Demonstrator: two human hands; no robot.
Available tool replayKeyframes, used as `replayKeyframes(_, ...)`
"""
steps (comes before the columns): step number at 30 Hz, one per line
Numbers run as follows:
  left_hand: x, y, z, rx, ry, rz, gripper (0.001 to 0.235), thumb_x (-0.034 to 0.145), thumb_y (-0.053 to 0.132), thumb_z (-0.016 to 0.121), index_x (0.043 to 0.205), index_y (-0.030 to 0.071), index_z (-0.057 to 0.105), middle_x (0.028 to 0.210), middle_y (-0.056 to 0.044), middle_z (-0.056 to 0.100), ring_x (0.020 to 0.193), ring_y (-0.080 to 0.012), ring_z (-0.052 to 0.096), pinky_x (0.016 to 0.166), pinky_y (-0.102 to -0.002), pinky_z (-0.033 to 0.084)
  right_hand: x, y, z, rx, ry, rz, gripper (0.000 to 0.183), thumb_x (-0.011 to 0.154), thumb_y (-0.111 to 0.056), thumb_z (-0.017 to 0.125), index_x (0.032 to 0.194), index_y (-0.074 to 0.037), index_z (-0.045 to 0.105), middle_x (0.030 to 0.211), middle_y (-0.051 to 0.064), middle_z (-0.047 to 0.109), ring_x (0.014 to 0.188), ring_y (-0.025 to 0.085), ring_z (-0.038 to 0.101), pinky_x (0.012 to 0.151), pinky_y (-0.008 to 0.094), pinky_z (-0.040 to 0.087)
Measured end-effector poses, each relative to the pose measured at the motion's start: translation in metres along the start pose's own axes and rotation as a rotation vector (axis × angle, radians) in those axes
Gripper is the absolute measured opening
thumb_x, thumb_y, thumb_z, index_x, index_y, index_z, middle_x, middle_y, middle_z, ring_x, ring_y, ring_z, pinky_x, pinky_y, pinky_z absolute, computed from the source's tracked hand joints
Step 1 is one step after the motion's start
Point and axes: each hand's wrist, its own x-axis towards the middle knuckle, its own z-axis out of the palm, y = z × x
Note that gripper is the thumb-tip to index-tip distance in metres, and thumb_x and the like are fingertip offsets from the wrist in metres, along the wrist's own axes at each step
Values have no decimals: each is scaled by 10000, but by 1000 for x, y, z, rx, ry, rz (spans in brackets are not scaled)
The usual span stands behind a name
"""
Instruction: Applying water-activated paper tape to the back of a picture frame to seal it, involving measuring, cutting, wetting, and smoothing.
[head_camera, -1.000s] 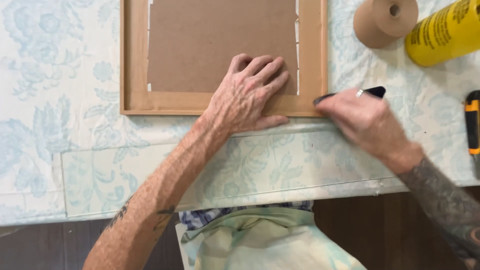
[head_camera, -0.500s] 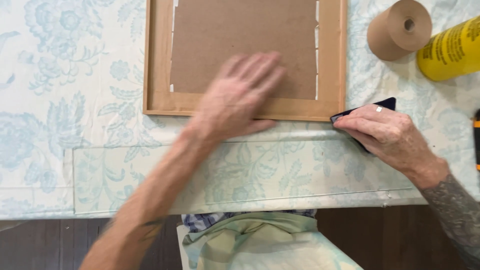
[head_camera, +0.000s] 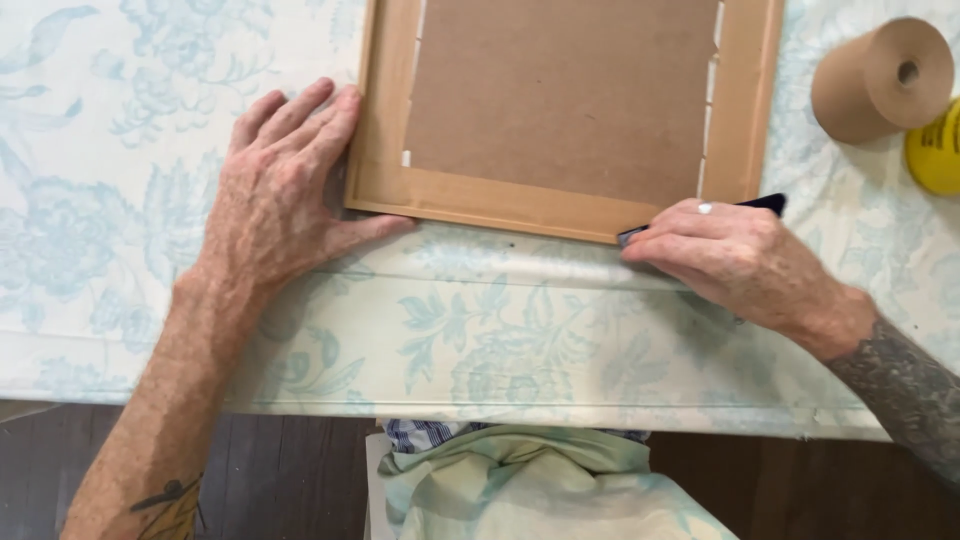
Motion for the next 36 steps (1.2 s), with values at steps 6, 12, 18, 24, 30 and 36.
replayKeyframes(6,3,-18,2,-8,-125,-27,1167,826,873,634,1557,-20,456,1475,-205,628,1406,-317,544,1166,-504,317,66,-8,26,64,24,-128,64,965,-22,685,974,4,743,998,91,767,893,240,738,814,359,624)
replayKeyframes(12,0,-18,6,-82,37,-7,1088,823,823,739,1499,-2,524,1472,-134,646,1349,-311,587,1142,-493,329,140,-23,46,54,-40,-251,148,1038,-85,584,1040,-1,706,1034,100,739,923,249,716,838,375,597)
replayKeyframes(18,-4,-20,11,-78,99,21,933,885,643,754,1488,-20,498,1425,-138,681,1375,-298,571,1149,-490,346,194,-33,73,-6,-32,-302,54,1044,-30,663,1014,-29,708,967,108,705,845,269,673,697,384,549)
replayKeyframes(24,-4,-20,11,-50,108,24,1032,890,785,759,1493,-3,472,1445,-147,644,1358,-284,581,1132,-481,353,177,-32,63,-88,-95,-328,182,1022,-47,635,1176,-6,724,1162,141,751,1036,277,712,926,407,590)
replayKeyframes(30,-4,-20,14,-44,139,34,886,907,666,688,1449,-6,490,1370,-141,663,1323,-281,588,1105,-484,356,193,-34,72,-84,-76,-377,147,1003,-33,689,1139,19,707,1130,150,735,1060,300,684,858,406,598)
replayKeyframes(36,-3,-18,9,-47,126,22,1071,847,833,749,1456,-4,475,1375,-151,658,1310,-289,594,1108,-505,360,167,-4,33,-70,-411,-236,235,936,-137,662,1159,-151,734,1097,-34,768,1009,189,701,766,353,609)
